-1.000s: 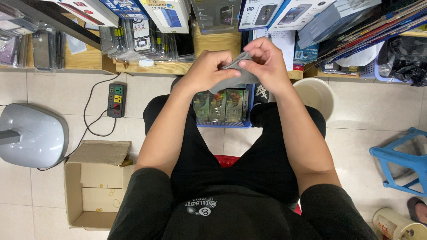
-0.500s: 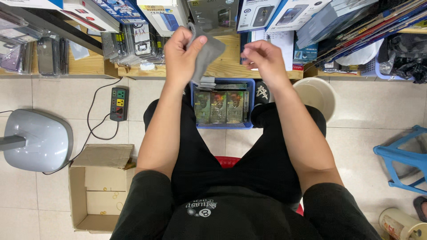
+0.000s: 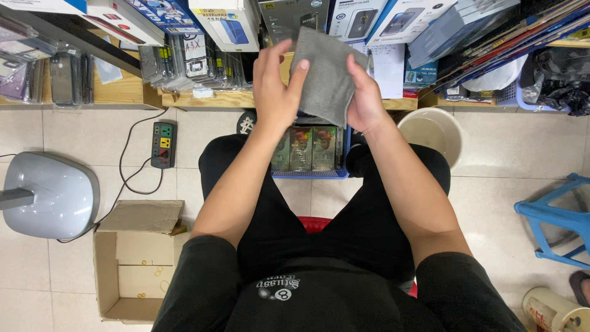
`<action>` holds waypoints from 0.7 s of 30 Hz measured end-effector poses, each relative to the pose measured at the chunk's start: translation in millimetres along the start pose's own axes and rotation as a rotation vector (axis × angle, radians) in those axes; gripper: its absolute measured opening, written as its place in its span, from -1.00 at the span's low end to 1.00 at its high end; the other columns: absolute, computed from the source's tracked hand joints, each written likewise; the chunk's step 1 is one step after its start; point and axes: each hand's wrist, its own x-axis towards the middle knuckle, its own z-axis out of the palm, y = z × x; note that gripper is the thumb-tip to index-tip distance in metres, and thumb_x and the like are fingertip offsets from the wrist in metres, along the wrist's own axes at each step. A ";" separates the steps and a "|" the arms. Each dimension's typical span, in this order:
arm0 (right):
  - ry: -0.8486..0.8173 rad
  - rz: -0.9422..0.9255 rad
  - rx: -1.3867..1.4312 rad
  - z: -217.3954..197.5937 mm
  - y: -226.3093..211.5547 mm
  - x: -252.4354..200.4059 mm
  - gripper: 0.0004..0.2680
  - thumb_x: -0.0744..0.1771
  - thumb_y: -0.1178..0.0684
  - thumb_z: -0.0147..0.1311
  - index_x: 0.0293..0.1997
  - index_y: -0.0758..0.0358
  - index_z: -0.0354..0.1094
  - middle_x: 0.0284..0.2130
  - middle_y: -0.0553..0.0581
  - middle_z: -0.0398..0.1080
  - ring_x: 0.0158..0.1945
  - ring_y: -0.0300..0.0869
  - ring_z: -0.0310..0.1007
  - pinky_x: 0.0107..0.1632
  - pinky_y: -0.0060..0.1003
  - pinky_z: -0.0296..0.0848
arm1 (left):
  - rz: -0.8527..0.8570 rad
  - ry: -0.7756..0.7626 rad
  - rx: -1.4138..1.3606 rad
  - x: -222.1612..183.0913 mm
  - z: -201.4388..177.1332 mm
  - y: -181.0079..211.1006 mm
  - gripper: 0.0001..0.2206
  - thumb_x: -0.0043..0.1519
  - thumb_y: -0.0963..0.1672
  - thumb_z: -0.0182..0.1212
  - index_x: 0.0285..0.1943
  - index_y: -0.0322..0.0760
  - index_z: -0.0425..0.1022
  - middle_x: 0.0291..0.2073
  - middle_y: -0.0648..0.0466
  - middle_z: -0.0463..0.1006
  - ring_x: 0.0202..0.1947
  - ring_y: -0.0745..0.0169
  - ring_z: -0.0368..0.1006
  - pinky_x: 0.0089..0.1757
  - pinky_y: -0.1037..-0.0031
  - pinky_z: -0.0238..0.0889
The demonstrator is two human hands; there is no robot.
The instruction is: The person washes a grey cloth in a bucket of water by hand, squeezes it to remove excess water, and then wipes the exterior of a packaged product box taken from a bin.
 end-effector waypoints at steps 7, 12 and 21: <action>-0.020 0.144 -0.129 9.9 -3.3 -13.1 -0.46 0.31 -0.37 0.07 0.36 0.16 0.28 0.22 0.18 0.43 0.32 0.03 0.44 0.36 0.07 0.42 | -0.250 -0.076 -0.365 5.4 7.0 -19.3 -0.66 0.46 0.06 -0.02 -0.27 -0.18 0.35 -0.48 0.22 0.34 -0.41 0.38 0.30 -0.33 0.45 0.12; -0.007 0.084 -0.217 10.2 -11.7 -20.2 -0.43 0.30 -0.38 0.13 0.37 0.19 0.28 0.29 0.21 0.42 0.44 0.08 0.38 0.45 0.12 0.40 | -0.057 0.027 -0.308 7.7 14.5 -32.4 -0.61 0.52 0.03 -0.03 -0.36 -0.16 0.09 -0.58 0.16 -0.02 -0.54 0.43 -0.03 -0.41 0.35 -0.14; 0.024 -0.252 -0.102 -47.3 -60.1 -9.4 -0.62 0.33 -0.35 0.11 0.14 0.00 0.51 0.17 0.13 0.53 0.35 0.10 0.49 0.42 0.17 0.48 | -0.324 -0.059 -0.220 1.5 42.2 -65.0 -0.67 0.43 -0.02 0.01 -0.44 -0.13 0.38 -0.65 0.18 0.54 -0.63 0.27 0.50 -0.44 0.29 0.20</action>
